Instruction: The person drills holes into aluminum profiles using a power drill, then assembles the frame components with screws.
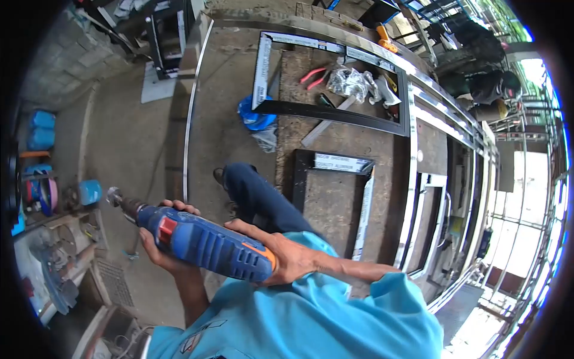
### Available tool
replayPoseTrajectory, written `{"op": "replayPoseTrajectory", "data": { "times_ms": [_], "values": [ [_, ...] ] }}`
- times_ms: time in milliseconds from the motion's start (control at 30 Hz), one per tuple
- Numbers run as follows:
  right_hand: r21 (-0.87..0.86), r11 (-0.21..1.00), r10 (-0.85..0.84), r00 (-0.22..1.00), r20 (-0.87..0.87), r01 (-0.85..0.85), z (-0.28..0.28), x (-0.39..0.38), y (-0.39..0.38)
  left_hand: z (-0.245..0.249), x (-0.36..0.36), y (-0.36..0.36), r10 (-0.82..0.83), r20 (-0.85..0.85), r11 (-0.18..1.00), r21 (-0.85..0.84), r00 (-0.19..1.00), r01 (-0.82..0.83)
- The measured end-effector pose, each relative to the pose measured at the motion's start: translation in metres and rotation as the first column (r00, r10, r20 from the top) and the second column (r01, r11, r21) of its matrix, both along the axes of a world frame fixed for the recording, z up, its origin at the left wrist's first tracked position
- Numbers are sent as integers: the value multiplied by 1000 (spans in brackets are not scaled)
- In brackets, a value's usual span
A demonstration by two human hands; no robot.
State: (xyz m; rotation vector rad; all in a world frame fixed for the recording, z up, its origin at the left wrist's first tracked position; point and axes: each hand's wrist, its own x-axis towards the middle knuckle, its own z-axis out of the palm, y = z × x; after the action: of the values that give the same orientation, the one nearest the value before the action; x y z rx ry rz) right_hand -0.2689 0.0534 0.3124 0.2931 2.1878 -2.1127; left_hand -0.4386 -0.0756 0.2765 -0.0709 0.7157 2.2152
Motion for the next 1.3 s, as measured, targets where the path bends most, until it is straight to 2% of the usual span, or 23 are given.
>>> {"op": "replayPoseTrajectory", "data": {
  "times_ms": [100, 200, 267, 300, 333, 367, 433, 467, 533, 567, 633, 667, 733, 800, 867, 933, 1000, 1033, 1067, 1100, 1133, 1267, 1300],
  "values": [
    [-119, 991, -46, 993, 111, 59, -18, 34, 15, -16, 27, 22, -23, 136, 996, -82, 990, 35],
    [-119, 987, -81, 971, 224, 110, -26, 70, 40, -48, 60, 56, -95, 140, 991, -78, 986, 106],
    [-12, 971, -222, 919, 325, 239, -34, 102, 54, -60, 88, 85, -141, 287, 980, -92, 947, 174],
    [-257, 834, -425, 866, 266, 488, -39, 121, 52, -62, 102, 100, -182, 326, 954, -171, 928, 248],
    [-275, 836, -393, 868, 303, 475, -25, 131, 47, -65, 119, 116, -220, 373, 916, -239, 902, 322],
    [183, 886, -443, 656, 611, 427, 1, 131, 47, -81, 150, 132, -210, 225, 887, -365, 952, 282],
    [164, 754, -518, 422, 744, 636, 20, 166, 61, -88, 195, 159, -263, 395, 846, -344, 880, 407],
    [181, 654, -542, 289, 789, 734, 29, 184, 69, -83, 207, 168, -323, 663, 833, -139, 675, 536],
    [117, 630, -539, 324, 777, 768, 23, 205, 72, -104, 241, 172, -410, 741, 790, -3, 532, 613],
    [149, 580, -563, 262, 784, 801, 17, 207, 68, -117, 250, 172, -405, 755, 798, 16, 516, 602],
    [221, 487, -619, 155, 770, 845, 12, 192, 54, -125, 253, 165, -436, 786, 705, -5, 439, 710],
    [245, 450, -659, 134, 740, 859, 5, 176, 46, -128, 249, 161, -434, 799, 704, 12, 417, 710],
    [230, 481, -599, 126, 791, 846, 5, 174, 37, -133, 238, 155, -446, 790, 660, -28, 422, 750],
    [266, 447, -637, 95, 765, 854, 4, 165, 30, -133, 229, 155, -472, 794, 668, 38, 384, 743],
    [315, 403, -681, 51, 731, 859, 5, 157, 25, -131, 227, 161, -501, 696, 693, -33, 515, 720],
    [329, 430, -642, 29, 766, 841, 8, 160, 35, -133, 228, 164, -495, 709, 688, -34, 502, 725],
    [324, 456, -598, 16, 801, 829, 8, 163, 43, -136, 222, 165, -591, 633, 587, -89, 501, 805],
    [290, 457, -586, 39, 809, 841, 5, 163, 44, -138, 226, 166, -528, 642, 645, -122, 556, 755],
    [254, 459, -571, 64, 818, 852, 4, 162, 46, -138, 229, 164, -519, 661, 643, -116, 542, 757],
    [292, 424, -564, -2, 826, 857, 5, 159, 45, -139, 230, 162, -521, 662, 645, -108, 539, 756],
    [297, 430, -554, -10, 832, 853, 5, 162, 46, -140, 228, 161, -525, 661, 647, -100, 536, 756],
    [184, 496, -513, 115, 851, 849, 1, 167, 56, -140, 233, 165, -532, 656, 650, -89, 535, 755],
    [181, 502, -513, 123, 850, 846, -6, 162, 64, -139, 234, 167, -518, 641, 675, -101, 566, 731]
  ]
}}
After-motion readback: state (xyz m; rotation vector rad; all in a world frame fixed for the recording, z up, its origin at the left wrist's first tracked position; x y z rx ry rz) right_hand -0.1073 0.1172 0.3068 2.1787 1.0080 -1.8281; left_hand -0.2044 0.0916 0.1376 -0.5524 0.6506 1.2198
